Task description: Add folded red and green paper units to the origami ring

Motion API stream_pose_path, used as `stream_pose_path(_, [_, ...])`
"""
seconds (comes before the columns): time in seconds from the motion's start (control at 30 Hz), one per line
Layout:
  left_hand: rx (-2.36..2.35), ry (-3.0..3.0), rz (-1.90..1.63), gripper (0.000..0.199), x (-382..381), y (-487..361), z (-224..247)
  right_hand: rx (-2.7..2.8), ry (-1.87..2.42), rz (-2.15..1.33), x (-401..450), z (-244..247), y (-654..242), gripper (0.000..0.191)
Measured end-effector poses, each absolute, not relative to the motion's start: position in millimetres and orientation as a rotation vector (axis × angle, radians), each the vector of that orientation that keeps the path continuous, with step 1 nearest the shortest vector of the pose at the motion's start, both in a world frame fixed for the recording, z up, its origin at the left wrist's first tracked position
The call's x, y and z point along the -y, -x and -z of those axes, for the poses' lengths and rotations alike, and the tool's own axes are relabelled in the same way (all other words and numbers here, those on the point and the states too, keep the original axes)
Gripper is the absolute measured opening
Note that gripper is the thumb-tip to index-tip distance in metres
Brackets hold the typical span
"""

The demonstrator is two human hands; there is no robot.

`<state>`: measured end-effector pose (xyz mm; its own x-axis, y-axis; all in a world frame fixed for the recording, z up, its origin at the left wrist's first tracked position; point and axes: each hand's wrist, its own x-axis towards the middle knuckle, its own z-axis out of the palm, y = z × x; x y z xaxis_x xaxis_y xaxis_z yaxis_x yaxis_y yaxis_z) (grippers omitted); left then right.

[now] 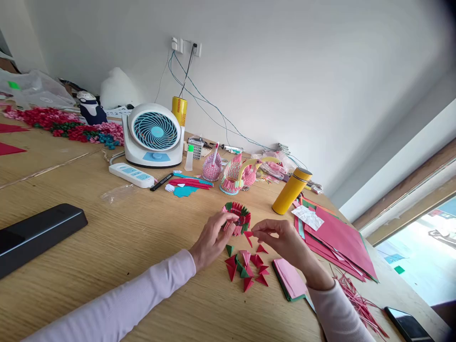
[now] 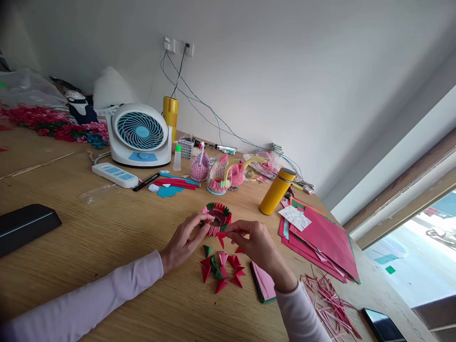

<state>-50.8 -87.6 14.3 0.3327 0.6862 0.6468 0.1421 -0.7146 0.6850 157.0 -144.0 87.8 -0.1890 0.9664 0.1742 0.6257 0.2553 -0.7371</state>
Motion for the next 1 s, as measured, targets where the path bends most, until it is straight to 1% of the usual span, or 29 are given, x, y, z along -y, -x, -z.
stream_pose_path(0.1, [-0.670,-2.013,-1.239,0.023,100,47,-22,1.758,1.279,-0.895,131,-84,-148,0.022])
stream_pose_path(0.2, [-0.677,-1.924,-1.186,0.024,105,46,-26,1.690,1.183,-0.973,123,-78,-139,0.026])
stream_pose_path(0.4, [-0.689,-1.749,-1.234,0.025,102,47,-24,1.603,1.212,-0.990,125,-74,-130,0.030])
stream_pose_path(0.57, [-0.682,-1.719,-1.390,0.023,97,46,-22,1.277,1.159,-1.185,131,-74,-118,0.040])
stream_pose_path(0.67, [-0.695,-1.787,-1.533,0.018,96,47,-24,1.073,1.049,-1.312,135,-71,-107,0.037])
stream_pose_path(0.8, [-0.614,-1.949,-1.663,0.013,96,49,-26,0.801,0.892,-1.422,140,-64,-93,0.027])
stream_pose_path(1.0, [-0.610,-2.218,-1.841,0.010,93,52,-27,0.427,0.775,-1.430,147,-57,-74,0.024])
